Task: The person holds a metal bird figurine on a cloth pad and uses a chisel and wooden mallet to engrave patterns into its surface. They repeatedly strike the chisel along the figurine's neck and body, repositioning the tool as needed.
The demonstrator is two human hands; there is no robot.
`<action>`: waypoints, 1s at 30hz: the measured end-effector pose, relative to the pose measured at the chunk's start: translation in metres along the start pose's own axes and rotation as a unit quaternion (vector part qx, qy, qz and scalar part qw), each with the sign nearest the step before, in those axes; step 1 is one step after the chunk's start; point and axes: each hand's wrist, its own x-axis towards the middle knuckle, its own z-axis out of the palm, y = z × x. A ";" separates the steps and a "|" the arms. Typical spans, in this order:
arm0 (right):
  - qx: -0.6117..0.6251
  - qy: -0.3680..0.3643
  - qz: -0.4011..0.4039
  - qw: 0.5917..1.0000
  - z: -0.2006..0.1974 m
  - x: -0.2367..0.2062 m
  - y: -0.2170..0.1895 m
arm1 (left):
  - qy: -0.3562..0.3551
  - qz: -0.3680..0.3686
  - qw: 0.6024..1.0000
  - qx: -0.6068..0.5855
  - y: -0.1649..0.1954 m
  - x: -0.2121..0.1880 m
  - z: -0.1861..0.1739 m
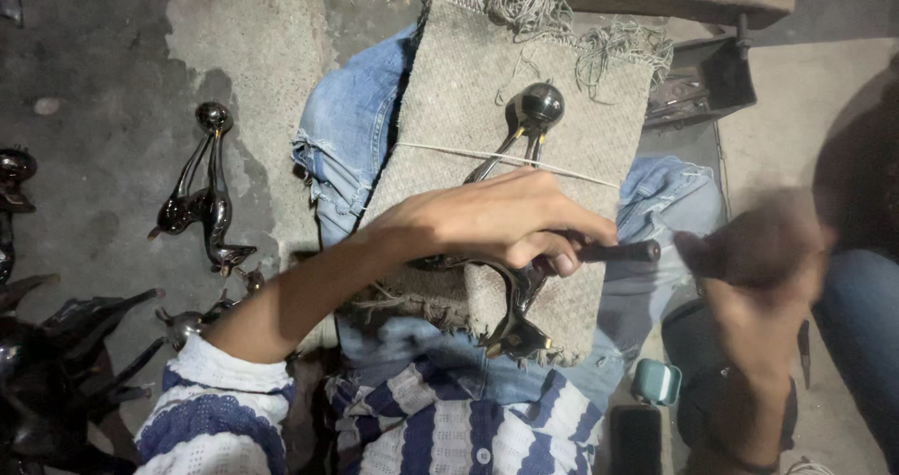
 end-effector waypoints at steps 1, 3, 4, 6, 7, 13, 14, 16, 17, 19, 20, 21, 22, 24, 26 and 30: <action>-0.003 0.008 0.007 1.000 -0.002 -0.006 0.008 | -0.012 -0.017 1.000 -0.015 0.002 0.000 -0.001; -0.202 -0.039 0.001 0.979 -0.012 -0.018 0.019 | -0.034 -0.049 0.997 -0.046 0.005 0.002 -0.003; -0.137 -0.009 -0.010 0.990 -0.013 -0.023 0.025 | -0.041 -0.028 0.998 -0.042 0.007 0.001 -0.004; -0.044 0.046 -0.028 0.998 -0.010 -0.031 0.035 | -0.057 0.015 0.998 -0.033 0.008 0.001 -0.005; -0.016 0.071 -0.036 0.997 -0.008 -0.033 0.037 | -0.066 -0.022 0.996 -0.062 0.008 0.001 -0.005; -0.150 0.131 -0.078 0.977 0.010 -0.024 0.022 | -0.086 0.062 0.994 -0.009 -0.004 0.008 -0.003; -0.227 0.083 -0.109 0.964 0.007 -0.022 0.014 | -0.074 0.120 0.990 0.024 -0.006 0.010 -0.004; -0.218 0.085 -0.102 0.967 0.015 -0.021 0.003 | -0.082 0.139 0.986 0.045 -0.009 0.012 -0.004; -0.132 0.137 -0.065 0.979 0.022 -0.022 0.000 | -0.103 0.102 0.989 0.033 -0.009 0.012 -0.004; -0.101 0.141 -0.049 0.984 0.027 -0.023 -0.003 | -0.121 0.083 0.988 0.041 -0.009 0.012 -0.005; -0.158 0.094 -0.068 0.981 0.029 -0.024 -0.002 | -0.117 0.100 0.986 0.058 -0.009 0.012 -0.006; -0.213 0.046 -0.088 0.972 0.030 -0.026 0.000 | -0.115 0.119 0.983 0.076 -0.008 0.011 -0.007; -0.151 0.061 -0.059 0.985 0.033 -0.028 0.004 | -0.101 0.059 0.993 -0.013 -0.008 0.010 -0.008; -0.023 0.088 -0.001 0.996 0.036 -0.033 0.014 | -0.069 -0.060 0.978 -0.189 -0.011 0.007 -0.013; 0.018 0.155 0.063 0.986 0.041 -0.040 0.025 | -0.003 0.104 0.988 -0.113 -0.015 0.007 -0.019; 0.034 0.219 -0.021 0.975 0.055 -0.043 0.055 | -0.005 0.076 0.987 -0.138 -0.021 0.011 -0.021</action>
